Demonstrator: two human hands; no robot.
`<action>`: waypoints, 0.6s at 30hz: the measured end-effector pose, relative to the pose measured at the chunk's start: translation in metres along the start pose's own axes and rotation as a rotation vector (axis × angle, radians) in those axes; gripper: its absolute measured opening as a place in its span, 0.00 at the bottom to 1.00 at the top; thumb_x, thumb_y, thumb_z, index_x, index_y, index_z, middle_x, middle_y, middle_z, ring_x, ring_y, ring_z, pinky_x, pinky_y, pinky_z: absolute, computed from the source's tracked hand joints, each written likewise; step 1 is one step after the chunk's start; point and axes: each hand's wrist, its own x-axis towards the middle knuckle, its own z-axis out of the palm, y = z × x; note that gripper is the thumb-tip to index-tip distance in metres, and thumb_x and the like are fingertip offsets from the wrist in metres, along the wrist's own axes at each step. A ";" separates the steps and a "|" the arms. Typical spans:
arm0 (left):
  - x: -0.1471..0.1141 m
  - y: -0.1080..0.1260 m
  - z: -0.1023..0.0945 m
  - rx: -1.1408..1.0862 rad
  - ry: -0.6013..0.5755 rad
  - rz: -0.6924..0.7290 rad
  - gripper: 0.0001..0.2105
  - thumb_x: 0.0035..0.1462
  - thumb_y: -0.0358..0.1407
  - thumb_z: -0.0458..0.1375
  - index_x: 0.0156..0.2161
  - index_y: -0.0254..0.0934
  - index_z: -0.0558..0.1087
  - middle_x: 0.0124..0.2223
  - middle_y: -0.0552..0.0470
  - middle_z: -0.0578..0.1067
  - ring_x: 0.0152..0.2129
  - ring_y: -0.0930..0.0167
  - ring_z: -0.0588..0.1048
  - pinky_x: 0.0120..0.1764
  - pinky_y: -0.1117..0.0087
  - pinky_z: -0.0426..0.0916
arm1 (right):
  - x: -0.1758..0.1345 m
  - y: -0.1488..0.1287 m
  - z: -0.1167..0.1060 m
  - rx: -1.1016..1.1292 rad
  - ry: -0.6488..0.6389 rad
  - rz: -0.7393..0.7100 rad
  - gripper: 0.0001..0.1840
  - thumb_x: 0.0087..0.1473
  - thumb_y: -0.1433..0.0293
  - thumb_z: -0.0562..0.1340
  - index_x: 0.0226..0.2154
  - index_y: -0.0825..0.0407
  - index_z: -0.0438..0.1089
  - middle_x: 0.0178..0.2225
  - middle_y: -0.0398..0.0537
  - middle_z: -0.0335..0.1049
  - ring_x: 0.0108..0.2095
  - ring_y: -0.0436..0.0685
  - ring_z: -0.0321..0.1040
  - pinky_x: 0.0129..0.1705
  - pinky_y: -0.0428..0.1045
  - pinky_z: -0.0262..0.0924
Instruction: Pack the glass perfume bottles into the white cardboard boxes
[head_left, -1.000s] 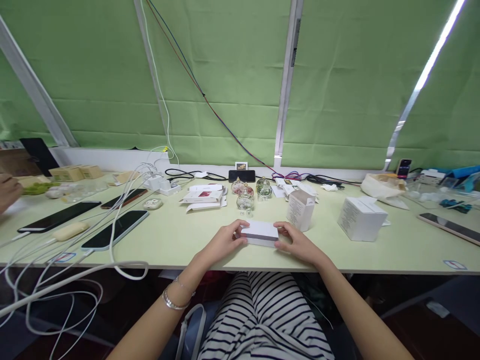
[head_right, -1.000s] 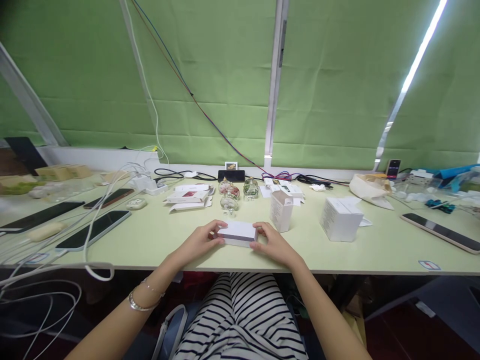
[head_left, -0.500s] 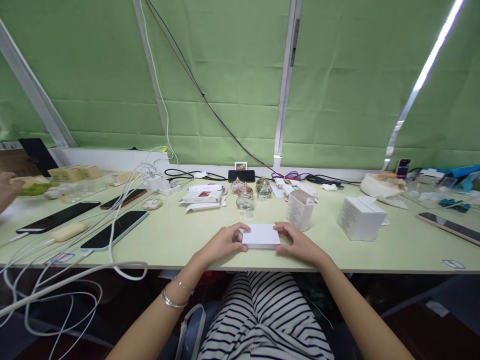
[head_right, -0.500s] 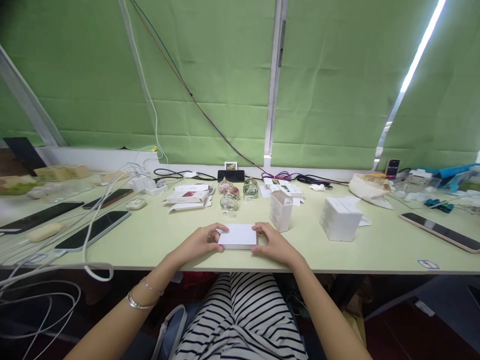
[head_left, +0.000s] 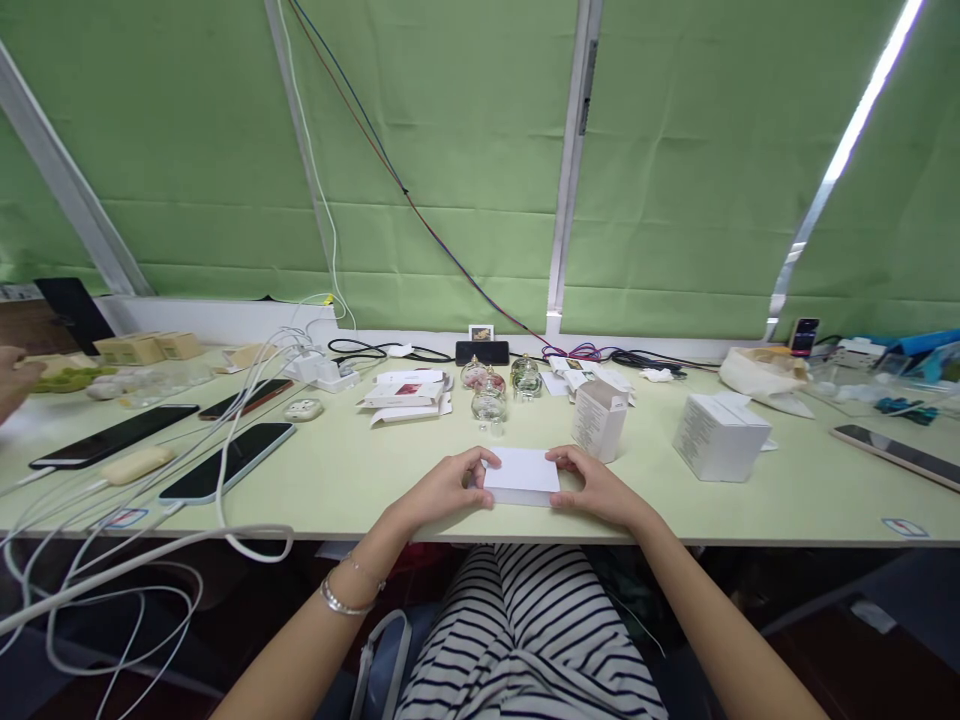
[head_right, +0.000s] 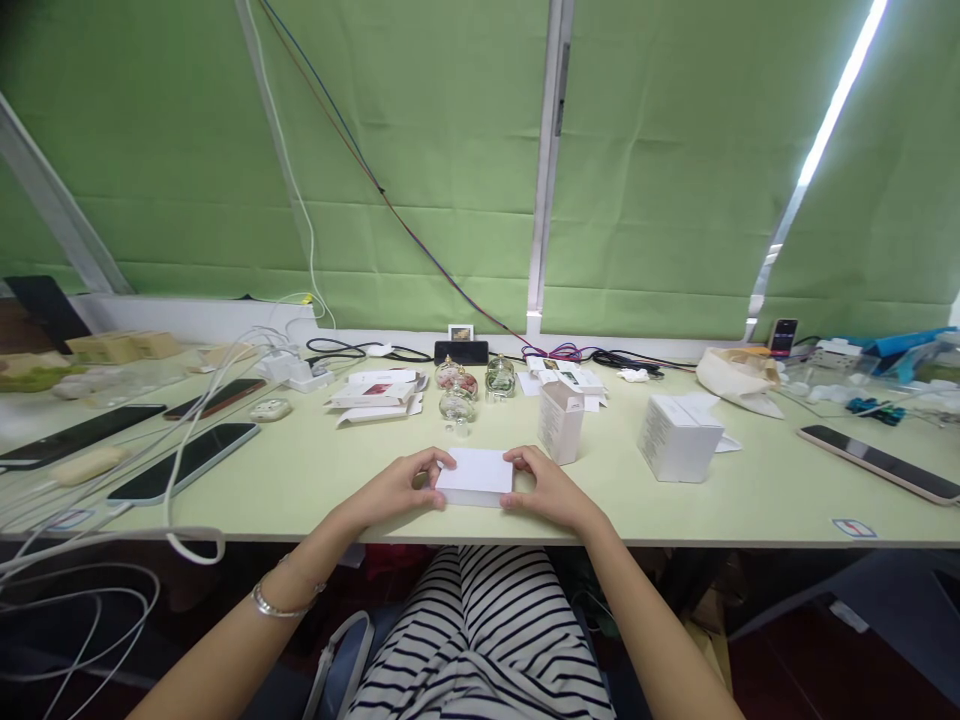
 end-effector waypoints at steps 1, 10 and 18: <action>0.000 0.000 0.000 0.001 0.001 0.002 0.17 0.44 0.36 0.61 0.42 0.39 0.66 0.28 0.60 0.65 0.28 0.73 0.65 0.35 0.73 0.59 | 0.000 0.000 0.000 -0.001 -0.001 0.001 0.30 0.40 0.59 0.66 0.47 0.48 0.59 0.50 0.48 0.59 0.51 0.60 0.59 0.54 0.56 0.53; 0.000 0.000 0.002 -0.008 0.007 0.013 0.18 0.42 0.36 0.62 0.40 0.39 0.67 0.25 0.61 0.66 0.28 0.73 0.67 0.37 0.72 0.60 | -0.001 0.002 -0.001 0.018 -0.026 0.015 0.30 0.42 0.59 0.65 0.47 0.49 0.59 0.59 0.51 0.50 0.54 0.59 0.56 0.56 0.56 0.51; -0.001 0.001 0.000 0.053 0.019 0.009 0.11 0.46 0.37 0.59 0.36 0.38 0.69 0.28 0.58 0.65 0.28 0.73 0.66 0.33 0.73 0.59 | 0.000 0.002 0.001 0.035 0.008 -0.012 0.29 0.38 0.59 0.67 0.43 0.50 0.61 0.54 0.51 0.57 0.51 0.59 0.60 0.53 0.56 0.54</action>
